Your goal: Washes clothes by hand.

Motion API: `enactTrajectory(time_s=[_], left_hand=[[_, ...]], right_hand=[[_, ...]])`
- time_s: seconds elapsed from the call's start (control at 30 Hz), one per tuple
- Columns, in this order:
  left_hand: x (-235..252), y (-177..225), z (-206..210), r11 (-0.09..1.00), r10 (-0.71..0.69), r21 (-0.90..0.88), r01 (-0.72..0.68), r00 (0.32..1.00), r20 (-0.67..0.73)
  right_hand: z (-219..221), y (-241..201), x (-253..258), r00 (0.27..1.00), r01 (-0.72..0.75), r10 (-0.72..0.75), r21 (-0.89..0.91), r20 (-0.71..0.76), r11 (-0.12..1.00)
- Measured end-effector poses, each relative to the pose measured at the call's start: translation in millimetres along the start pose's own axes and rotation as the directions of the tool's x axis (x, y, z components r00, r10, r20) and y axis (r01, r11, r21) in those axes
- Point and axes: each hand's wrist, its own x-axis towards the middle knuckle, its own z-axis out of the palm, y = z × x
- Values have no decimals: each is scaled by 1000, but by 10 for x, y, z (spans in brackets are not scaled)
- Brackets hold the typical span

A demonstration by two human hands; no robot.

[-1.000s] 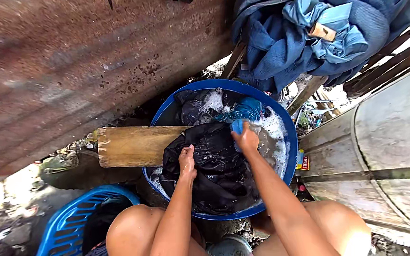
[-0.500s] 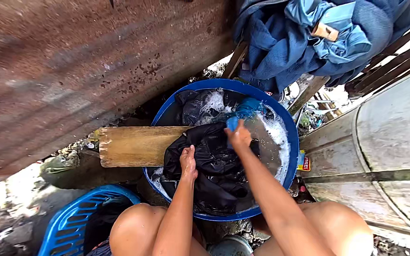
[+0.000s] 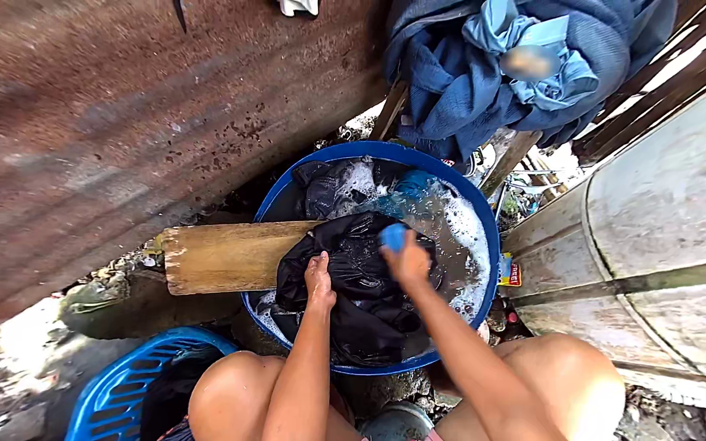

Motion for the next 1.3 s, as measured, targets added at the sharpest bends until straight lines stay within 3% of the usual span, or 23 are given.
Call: enactTrajectory(time_s=[0.1,0.17,0.3,0.4,0.5,0.63,0.73,0.87,0.97,1.03,1.1,1.23,1.3], left_hand=[[17,-46,-54,998,15,-66,-14,1000,16],[12,-29,-77,994,5,-105,-2,999,33],[2,-52,-34,997,8,-71,-5,999,33],[8,-33,-21,999,13,-36,-12,999,30],[-9,14,-30,1000,31,-4,-31,999,30],[-21,3,-26,999,39,34,-40,999,25],[-32,47,-8,998,33,53,-34,999,33],[-31,37,-23,997,33,63,-35,998,46],[-37,-1,-31,1000,25,16,-26,998,60],[-70,-7,-51,997,19,-82,-14,997,70],[-83,36,-54,991,-6,-134,13,999,50],[-49,38,-9,998,-52,-32,53,998,41],[-40,20,13,999,-47,-18,47,998,30]], right_hand=[[308,-426,-524,936,245,-214,-78,279,967],[241,-261,-414,934,268,-225,-130,276,955],[-90,332,198,998,63,-66,-155,-14,986],[-196,694,440,972,-77,80,20,-220,997],[-228,1022,422,958,-197,236,221,-163,955],[-181,1167,300,942,-285,335,518,-3,806],[-335,918,286,928,-309,365,385,-80,870],[-362,304,16,970,-76,93,84,-225,994],[29,-274,-265,984,176,-176,-9,-24,984],[361,-511,-446,911,390,-386,-2,143,921],[417,-527,-433,858,491,-478,-29,186,871],[42,76,258,980,197,-196,-55,33,979],[-113,311,525,996,37,-39,-30,-86,999]])
